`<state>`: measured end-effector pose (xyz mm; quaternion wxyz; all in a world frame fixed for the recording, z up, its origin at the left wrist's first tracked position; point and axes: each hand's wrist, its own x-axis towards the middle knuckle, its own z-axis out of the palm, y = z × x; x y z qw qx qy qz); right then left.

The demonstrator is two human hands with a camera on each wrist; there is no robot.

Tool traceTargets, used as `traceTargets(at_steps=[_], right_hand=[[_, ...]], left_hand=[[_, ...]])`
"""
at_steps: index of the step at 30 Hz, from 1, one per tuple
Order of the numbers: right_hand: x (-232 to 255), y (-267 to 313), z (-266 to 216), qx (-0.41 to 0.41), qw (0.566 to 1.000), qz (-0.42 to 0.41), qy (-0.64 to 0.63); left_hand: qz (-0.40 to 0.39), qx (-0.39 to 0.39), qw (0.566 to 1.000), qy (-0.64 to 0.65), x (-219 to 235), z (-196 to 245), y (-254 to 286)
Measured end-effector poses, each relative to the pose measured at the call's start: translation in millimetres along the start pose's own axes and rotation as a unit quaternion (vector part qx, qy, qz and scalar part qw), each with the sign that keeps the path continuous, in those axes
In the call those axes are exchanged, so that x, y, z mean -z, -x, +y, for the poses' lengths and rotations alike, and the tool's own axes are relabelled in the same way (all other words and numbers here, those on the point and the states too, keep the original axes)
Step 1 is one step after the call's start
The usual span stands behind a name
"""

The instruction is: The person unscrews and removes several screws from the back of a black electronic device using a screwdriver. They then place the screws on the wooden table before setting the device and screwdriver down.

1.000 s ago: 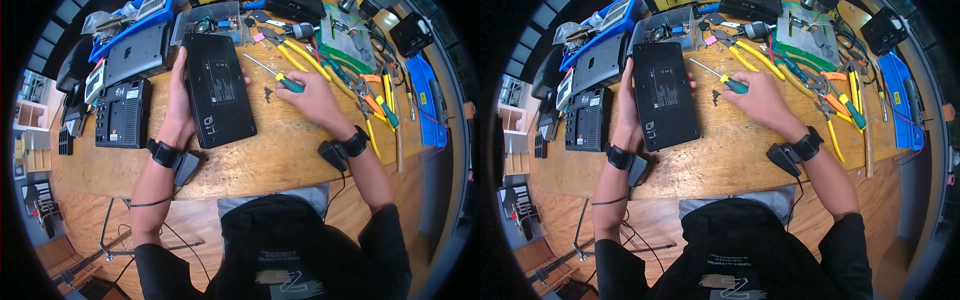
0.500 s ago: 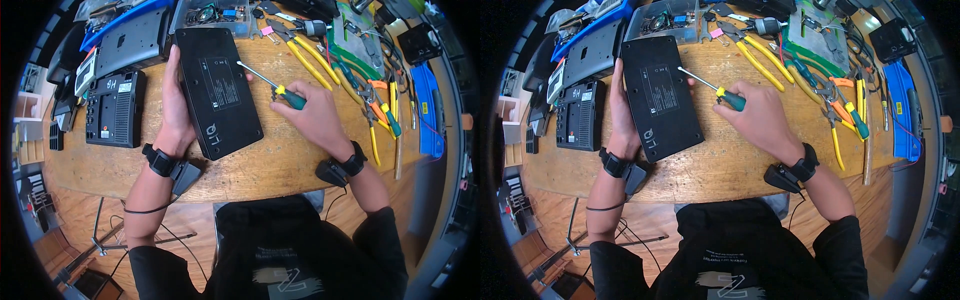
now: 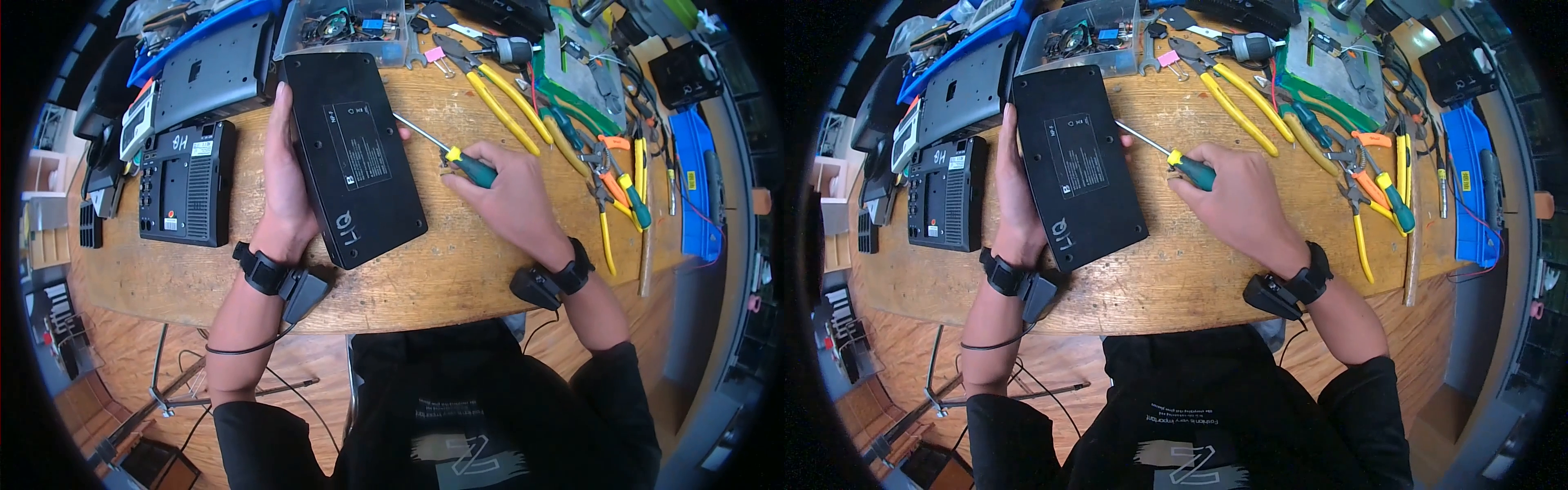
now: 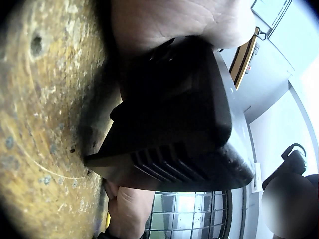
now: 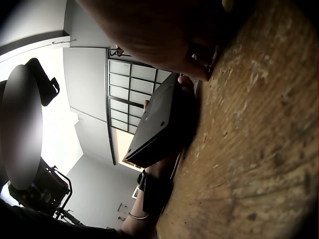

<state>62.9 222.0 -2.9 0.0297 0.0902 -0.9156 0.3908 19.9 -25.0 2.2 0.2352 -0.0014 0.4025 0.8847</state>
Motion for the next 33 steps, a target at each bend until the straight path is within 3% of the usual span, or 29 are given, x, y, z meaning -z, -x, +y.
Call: traceTargets(at_steps=[17,33], right_hand=[[6,1,-6,-0.065,0.998,-0.024,0.002],[6,0,-3,-0.055,0.998,-0.032,-0.027]], left_hand=[[0.013,0.020,1.000,0.018,3,-2,2],[0.002,0.035,0.999,0.029,10,-3,2]])
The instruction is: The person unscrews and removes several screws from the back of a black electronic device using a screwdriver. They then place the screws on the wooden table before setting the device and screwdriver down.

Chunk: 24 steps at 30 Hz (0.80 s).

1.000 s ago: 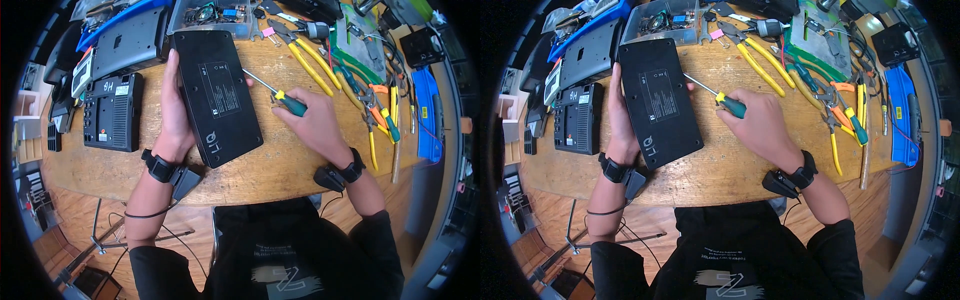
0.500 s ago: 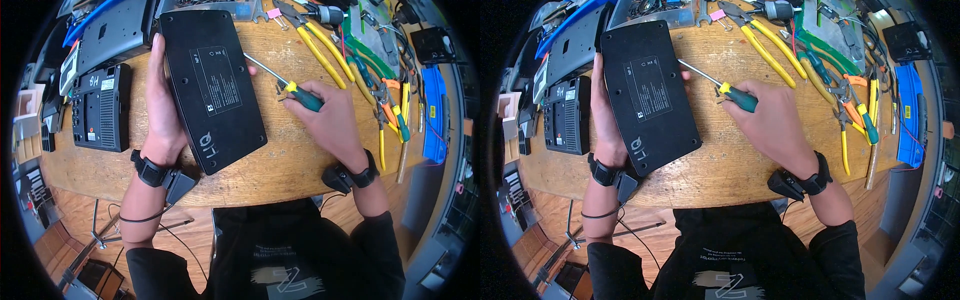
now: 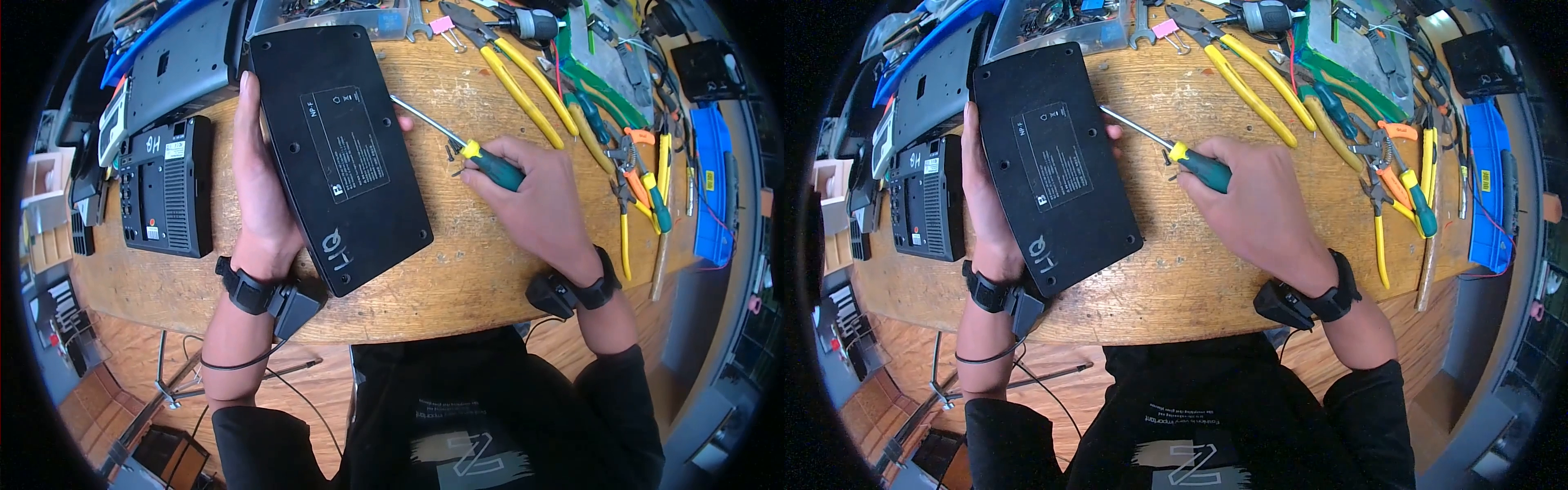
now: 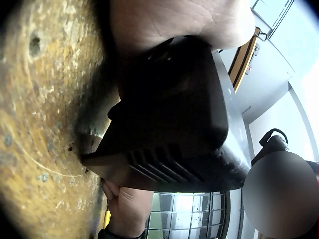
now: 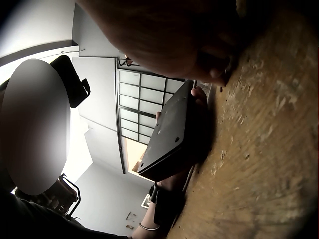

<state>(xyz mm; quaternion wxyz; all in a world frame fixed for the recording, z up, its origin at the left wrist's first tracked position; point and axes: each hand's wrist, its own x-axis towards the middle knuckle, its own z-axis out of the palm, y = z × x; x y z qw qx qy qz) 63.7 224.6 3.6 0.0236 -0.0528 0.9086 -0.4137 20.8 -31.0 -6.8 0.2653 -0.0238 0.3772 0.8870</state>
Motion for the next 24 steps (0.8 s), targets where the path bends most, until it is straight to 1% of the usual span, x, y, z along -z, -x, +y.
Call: traceTargets(at_steps=[1,7,10,13,16,17,19,20,24], right_hand=[[1,0,-2,-0.006,1.000,-0.006,-0.002],[6,9,-8,-0.065,0.996,-0.052,-0.039],[5,16,-16,0.014,0.997,-0.050,-0.049],[5,22,-18,0.070,0.996,-0.052,-0.034],[3,21,-16,0.126,0.991,-0.044,-0.026],[2,20,-15,0.145,0.988,-0.041,-0.024],[-2,20,-16,0.150,0.988,-0.016,-0.029],[-3,20,-16,0.153,0.988,-0.003,-0.032],[-1,19,-16,0.189,0.982,0.000,-0.005]], left_hand=[[-0.006,0.000,1.000,0.003,1,0,0],[0.027,-0.013,0.999,0.012,-5,0,4],[0.018,-0.047,0.998,0.032,-8,-2,1],[0.008,-0.076,0.997,-0.005,-2,-3,2],[0.009,-0.082,0.997,0.012,-2,-4,3],[0.023,-0.090,0.996,0.012,-5,-5,3],[0.052,-0.107,0.993,0.011,-12,-8,3],[0.050,-0.109,0.993,0.005,-11,-8,3],[0.050,-0.110,0.993,-0.004,-10,-8,3]])
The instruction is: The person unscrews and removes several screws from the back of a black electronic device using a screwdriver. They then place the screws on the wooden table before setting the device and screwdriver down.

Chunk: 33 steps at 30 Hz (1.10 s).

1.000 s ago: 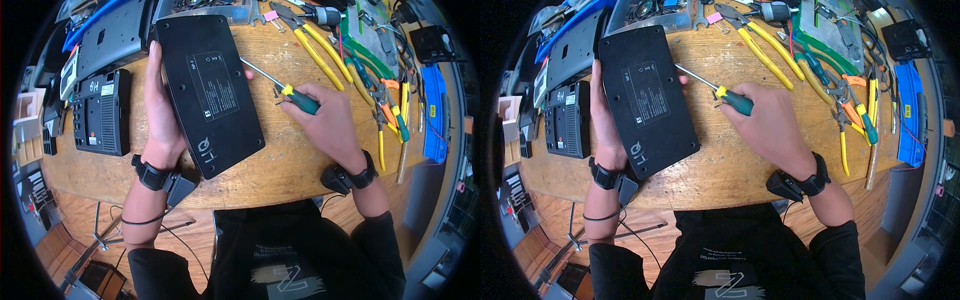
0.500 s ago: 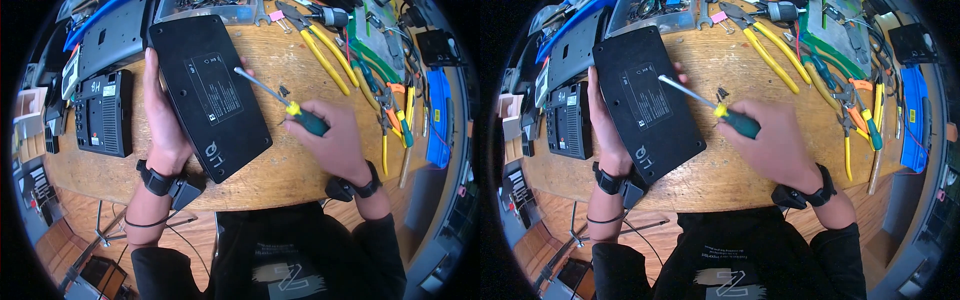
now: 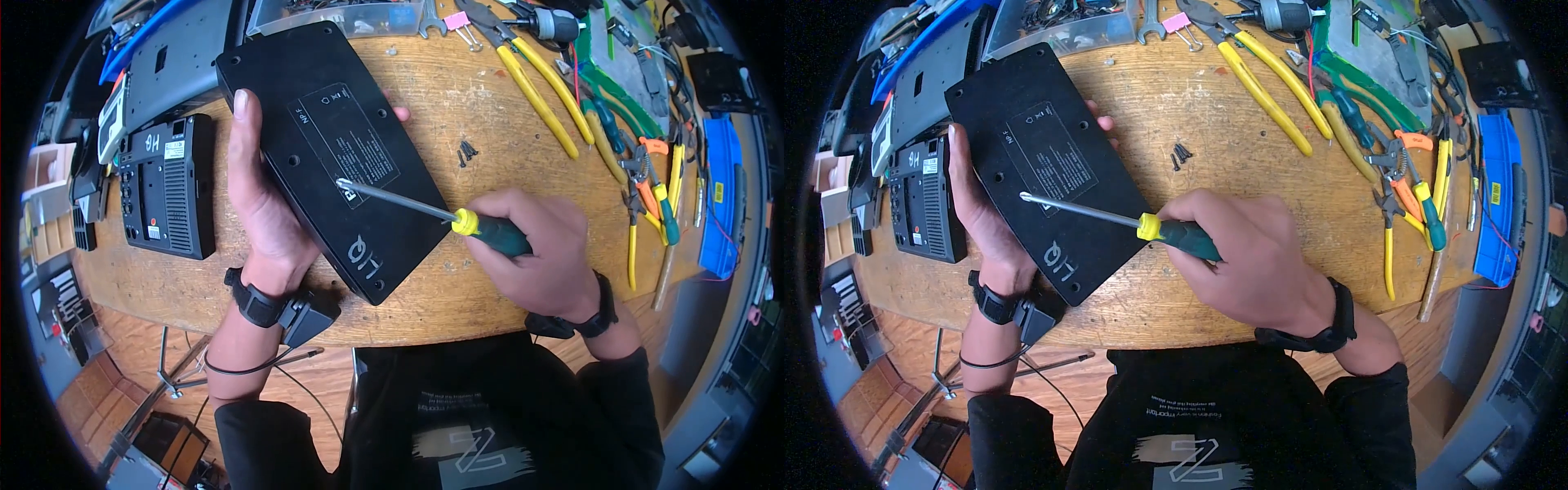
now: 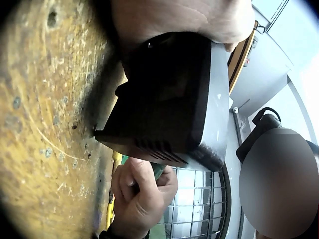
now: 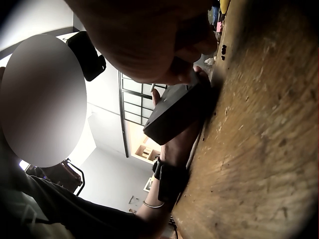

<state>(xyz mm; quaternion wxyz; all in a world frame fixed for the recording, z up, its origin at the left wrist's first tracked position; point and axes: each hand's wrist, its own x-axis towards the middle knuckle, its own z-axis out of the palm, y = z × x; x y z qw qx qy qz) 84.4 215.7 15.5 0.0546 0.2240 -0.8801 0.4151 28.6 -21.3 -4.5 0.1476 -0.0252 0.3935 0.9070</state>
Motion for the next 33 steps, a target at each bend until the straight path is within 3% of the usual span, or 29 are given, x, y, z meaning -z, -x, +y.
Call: traceTargets(at_steps=[8,14,16,19,23,28,33], right_hand=[[3,2,3,0.082,0.996,-0.042,0.017],[9,2,5,0.062,0.993,-0.102,0.005],[9,-3,9,0.048,0.994,-0.087,-0.033],[16,-10,16,0.031,0.998,-0.034,-0.041],[46,-17,4,-0.117,0.992,0.005,-0.055],[80,-21,22,-0.006,1.000,0.013,-0.028],[83,-14,9,-0.070,0.989,0.050,-0.121]], left_hand=[[0.037,-0.012,0.999,-0.029,-9,0,1],[0.029,-0.003,0.999,-0.039,-7,2,1],[-0.004,0.017,0.999,-0.047,2,4,0],[0.010,0.005,0.998,-0.066,0,3,-1],[-0.002,0.019,0.999,-0.047,3,6,0],[-0.002,0.025,0.998,-0.055,5,6,1],[-0.014,0.028,0.998,-0.050,7,4,-1]])
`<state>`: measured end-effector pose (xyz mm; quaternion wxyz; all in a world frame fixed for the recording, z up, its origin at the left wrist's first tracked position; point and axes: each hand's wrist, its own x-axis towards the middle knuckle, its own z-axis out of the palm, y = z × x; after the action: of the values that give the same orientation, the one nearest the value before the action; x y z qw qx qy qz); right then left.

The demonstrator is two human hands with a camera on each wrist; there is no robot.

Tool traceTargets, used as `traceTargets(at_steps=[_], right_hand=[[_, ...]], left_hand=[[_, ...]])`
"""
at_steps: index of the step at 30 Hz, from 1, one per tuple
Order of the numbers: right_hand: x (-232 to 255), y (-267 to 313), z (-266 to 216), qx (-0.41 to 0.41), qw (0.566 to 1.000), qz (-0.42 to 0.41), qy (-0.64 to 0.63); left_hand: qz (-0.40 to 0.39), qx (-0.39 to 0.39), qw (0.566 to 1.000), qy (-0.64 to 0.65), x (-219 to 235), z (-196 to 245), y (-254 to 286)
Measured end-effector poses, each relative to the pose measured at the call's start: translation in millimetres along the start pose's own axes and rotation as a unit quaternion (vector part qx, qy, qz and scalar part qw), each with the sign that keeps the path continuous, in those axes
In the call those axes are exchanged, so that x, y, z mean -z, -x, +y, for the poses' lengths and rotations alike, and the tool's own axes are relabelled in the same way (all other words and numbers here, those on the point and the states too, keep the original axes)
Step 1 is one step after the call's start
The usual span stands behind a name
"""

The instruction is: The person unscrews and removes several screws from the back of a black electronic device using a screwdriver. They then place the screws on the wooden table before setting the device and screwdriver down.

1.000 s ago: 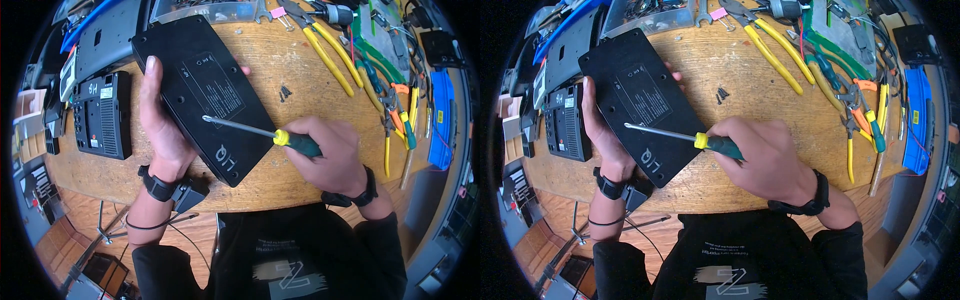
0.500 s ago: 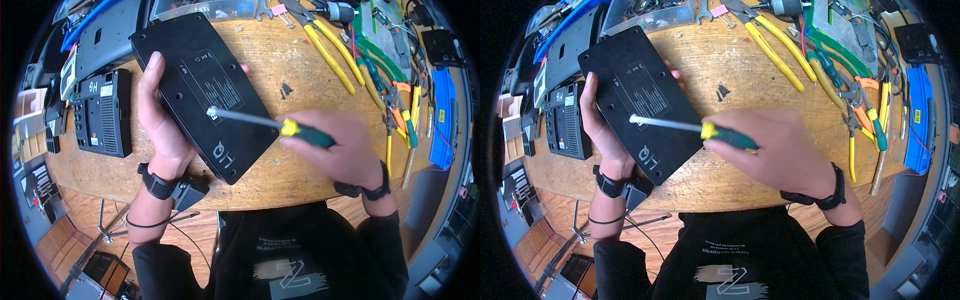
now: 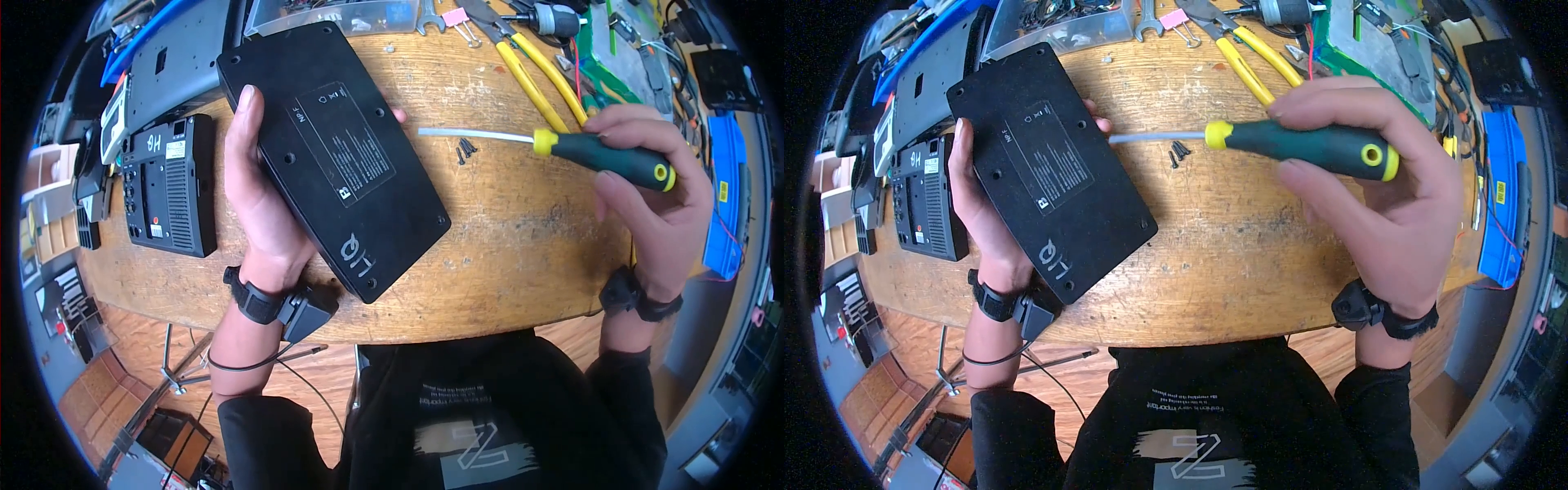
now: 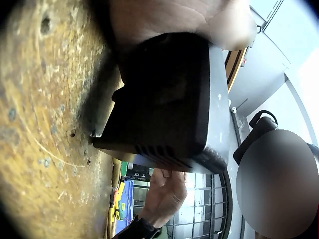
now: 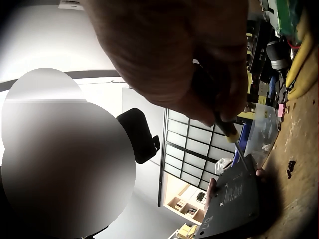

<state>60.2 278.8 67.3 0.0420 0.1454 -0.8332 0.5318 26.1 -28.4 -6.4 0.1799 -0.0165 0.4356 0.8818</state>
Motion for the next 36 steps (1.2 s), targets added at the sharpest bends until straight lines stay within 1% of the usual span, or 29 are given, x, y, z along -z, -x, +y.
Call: traceTargets(at_steps=[2,4,5,7,8,9,11,14,16,18,21,23,24,26,28,31,36], right_hand=[[1,6,-2,-0.007,1.000,0.011,-0.010],[4,7,2,0.024,1.000,0.006,0.009],[4,9,7,0.058,0.998,-0.003,0.028],[1,11,5,0.049,0.999,0.010,0.021],[-1,12,4,0.045,0.999,0.017,0.017],[-1,14,0,0.017,1.000,0.026,0.007],[0,15,1,0.008,0.999,0.032,0.002],[3,14,7,0.050,0.998,0.019,0.015],[3,14,5,0.056,0.998,0.006,0.014],[3,13,7,0.071,0.997,-0.007,0.010],[-1,14,1,0.052,0.999,-0.001,0.006],[-1,15,0,0.059,0.998,-0.004,0.014],[1,14,2,0.079,0.996,-0.014,0.023],[2,14,1,0.093,0.995,-0.016,0.032],[3,16,-2,0.082,0.996,-0.004,0.037],[2,17,-3,0.076,0.996,0.001,0.052],[-2,18,-6,0.063,0.995,0.002,0.077]], left_hand=[[-0.005,0.003,1.000,-0.001,1,0,0],[-0.016,0.005,1.000,-0.003,3,-1,-1],[-0.001,0.008,1.000,-0.003,1,-1,0],[0.030,0.014,0.999,-0.004,-5,0,0],[0.023,0.014,1.000,-0.006,-4,0,-1],[0.017,0.013,1.000,-0.009,-3,0,-1],[0.008,0.017,1.000,-0.004,-1,0,-1],[-0.002,0.024,1.000,0.006,2,0,-1],[-0.015,0.022,1.000,-0.001,5,-1,-1],[0.020,0.026,0.999,-0.013,-1,0,-1],[0.037,0.024,0.998,-0.054,5,-1,0],[0.045,0.024,0.998,-0.049,4,-1,1],[0.053,0.028,0.998,-0.027,-2,-1,1],[0.040,0.028,0.999,-0.006,-2,-1,2],[-0.004,0.023,1.000,-0.007,6,-1,1],[-0.011,0.016,1.000,-0.013,5,-1,1],[0.011,0.018,1.000,-0.008,0,0,2]])
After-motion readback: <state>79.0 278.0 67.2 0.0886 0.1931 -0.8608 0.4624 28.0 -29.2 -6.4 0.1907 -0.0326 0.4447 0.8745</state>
